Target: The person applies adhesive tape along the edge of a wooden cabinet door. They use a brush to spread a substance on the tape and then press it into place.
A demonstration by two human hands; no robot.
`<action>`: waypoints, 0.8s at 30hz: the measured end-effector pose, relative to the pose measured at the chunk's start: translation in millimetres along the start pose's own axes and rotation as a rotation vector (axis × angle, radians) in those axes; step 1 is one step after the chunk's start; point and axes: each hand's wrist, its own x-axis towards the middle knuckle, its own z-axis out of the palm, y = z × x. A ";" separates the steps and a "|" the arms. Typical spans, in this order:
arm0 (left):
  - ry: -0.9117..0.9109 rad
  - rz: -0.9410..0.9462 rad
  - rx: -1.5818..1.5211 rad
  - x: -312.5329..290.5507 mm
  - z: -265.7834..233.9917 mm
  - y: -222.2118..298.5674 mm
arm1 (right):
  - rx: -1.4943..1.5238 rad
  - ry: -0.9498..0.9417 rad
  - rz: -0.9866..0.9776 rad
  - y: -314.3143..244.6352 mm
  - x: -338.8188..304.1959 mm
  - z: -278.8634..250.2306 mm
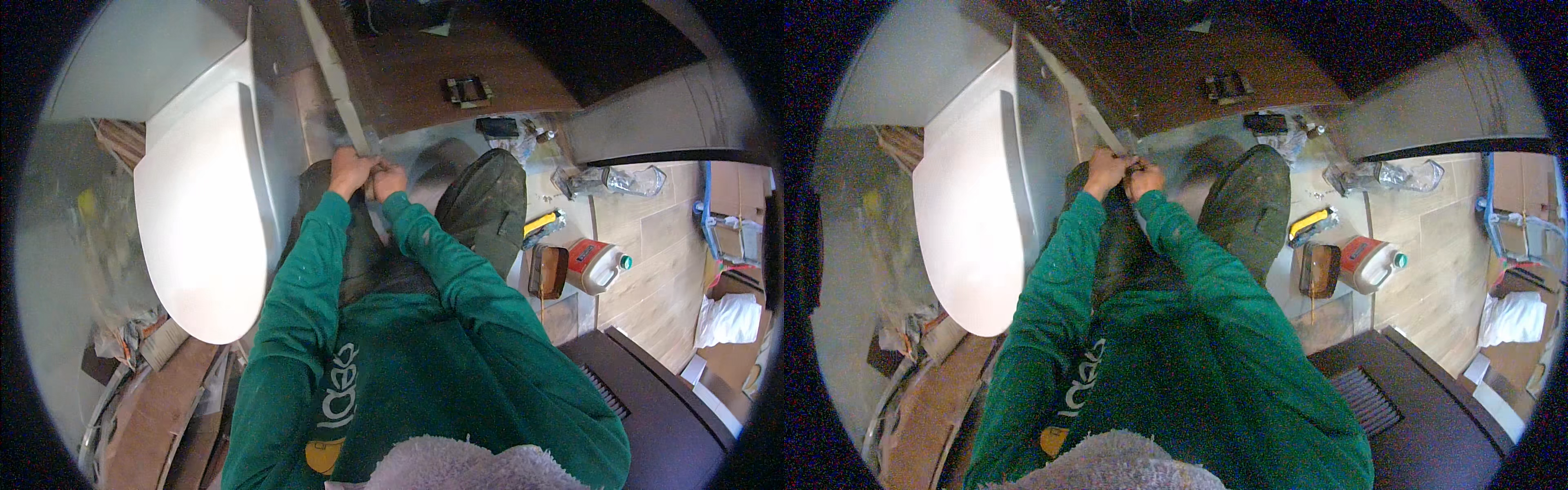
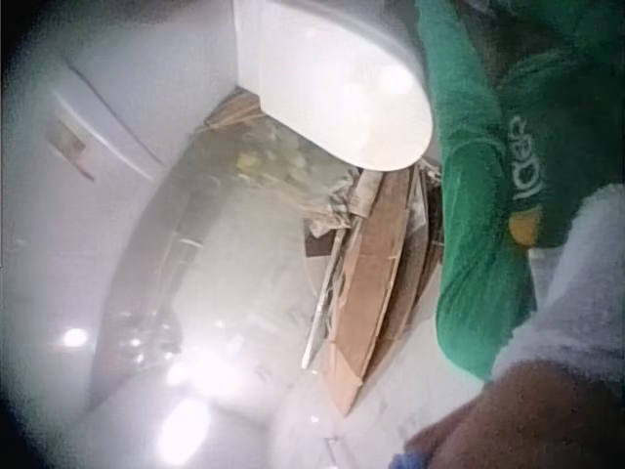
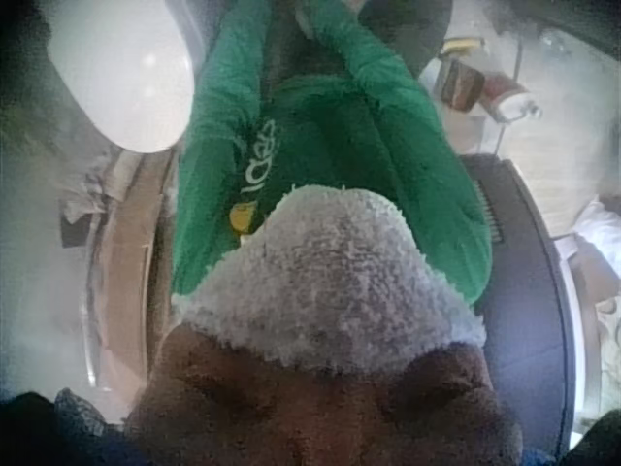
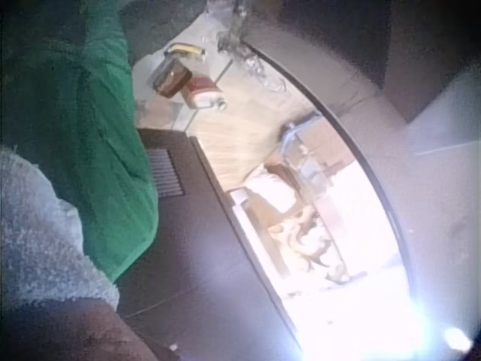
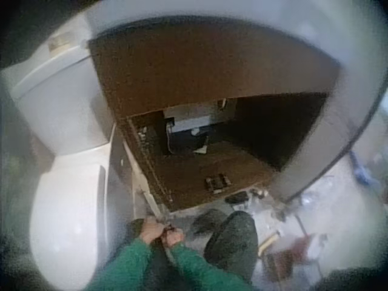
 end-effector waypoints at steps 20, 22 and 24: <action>0.098 0.059 -0.397 -4.7 26.8 -37.6 | -0.597 -0.266 0.022 -47.4 9.6 -35.5; 0.051 -0.009 -0.391 -6.8 28.1 -39.9 | -0.682 -0.321 0.012 -52.0 14.6 -38.6; 0.052 -0.024 -0.494 -8.1 31.0 -43.3 | -0.673 -0.324 -0.034 -56.6 15.1 -42.5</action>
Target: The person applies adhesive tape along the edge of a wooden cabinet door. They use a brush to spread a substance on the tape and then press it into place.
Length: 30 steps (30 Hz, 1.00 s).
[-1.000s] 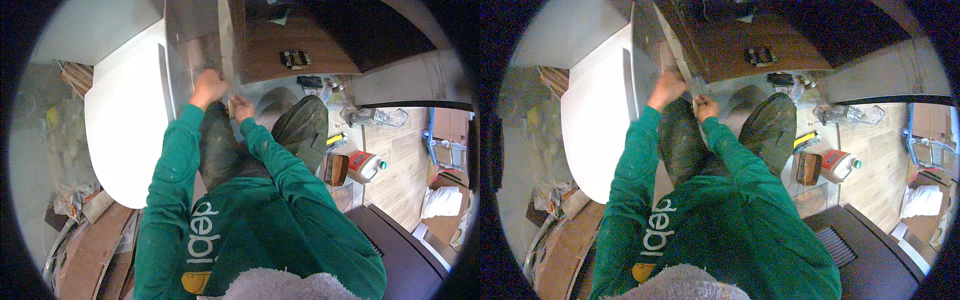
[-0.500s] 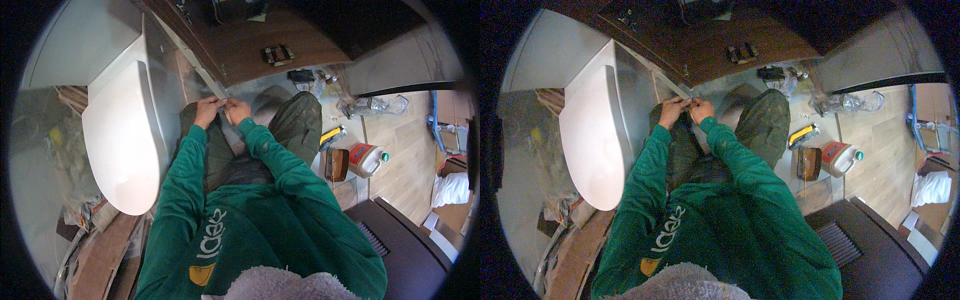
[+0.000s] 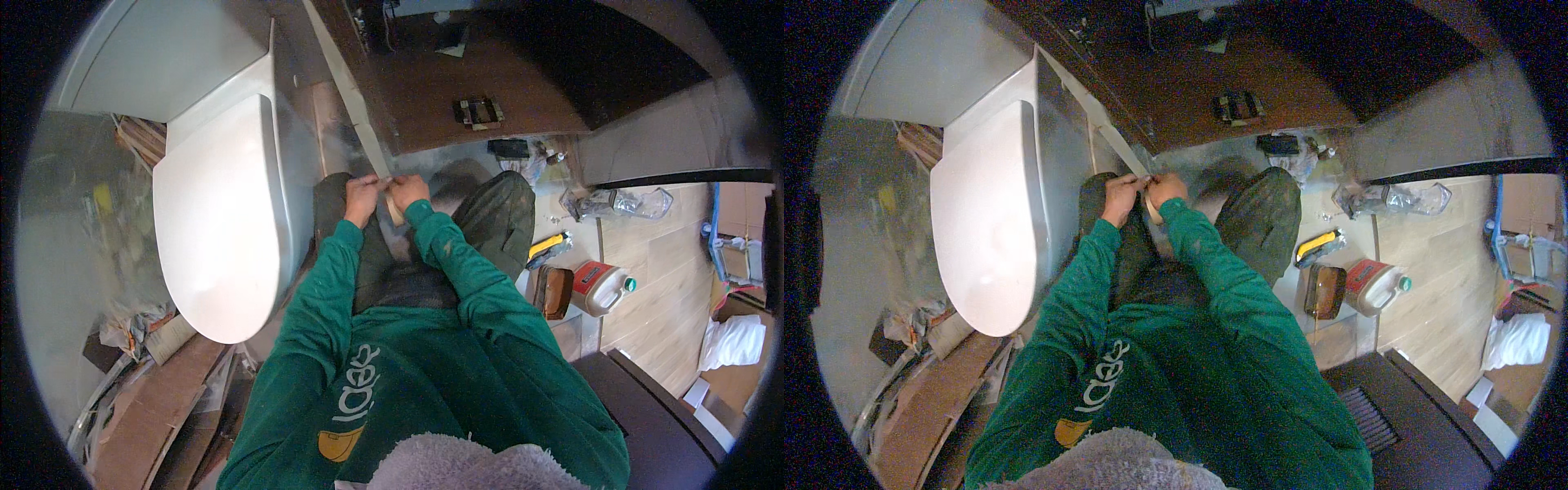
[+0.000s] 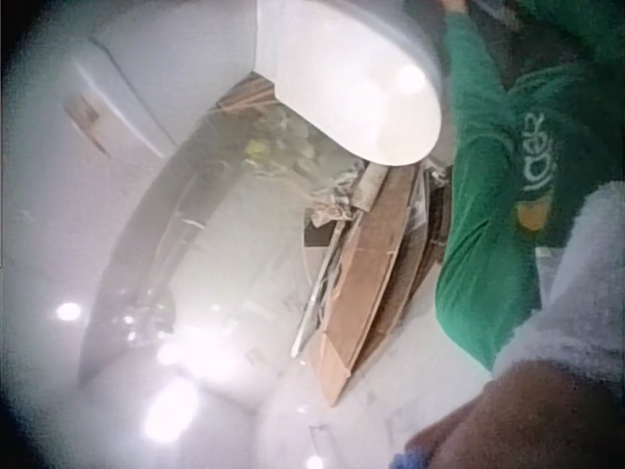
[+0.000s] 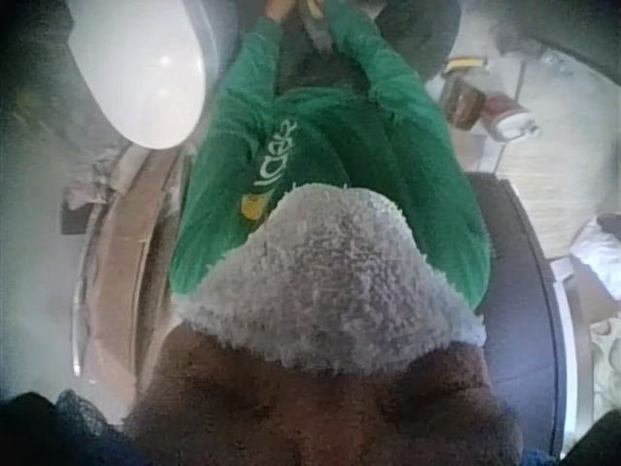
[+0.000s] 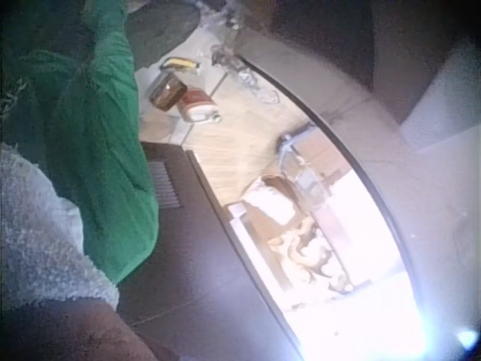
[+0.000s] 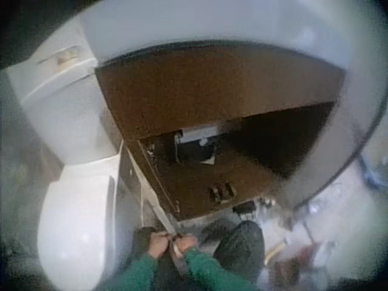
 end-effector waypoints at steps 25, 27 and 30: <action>0.166 0.191 -0.049 7.0 -17.1 -7.3 | 0.940 0.420 -0.030 -9.3 -103.8 -215.1; 0.206 0.153 -0.169 -2.5 -23.3 0.7 | 0.957 0.408 -0.108 -19.2 -110.7 -236.0; 0.241 0.089 -0.179 -41.6 -28.6 0.5 | 0.780 0.360 -0.126 -46.9 -111.7 -237.3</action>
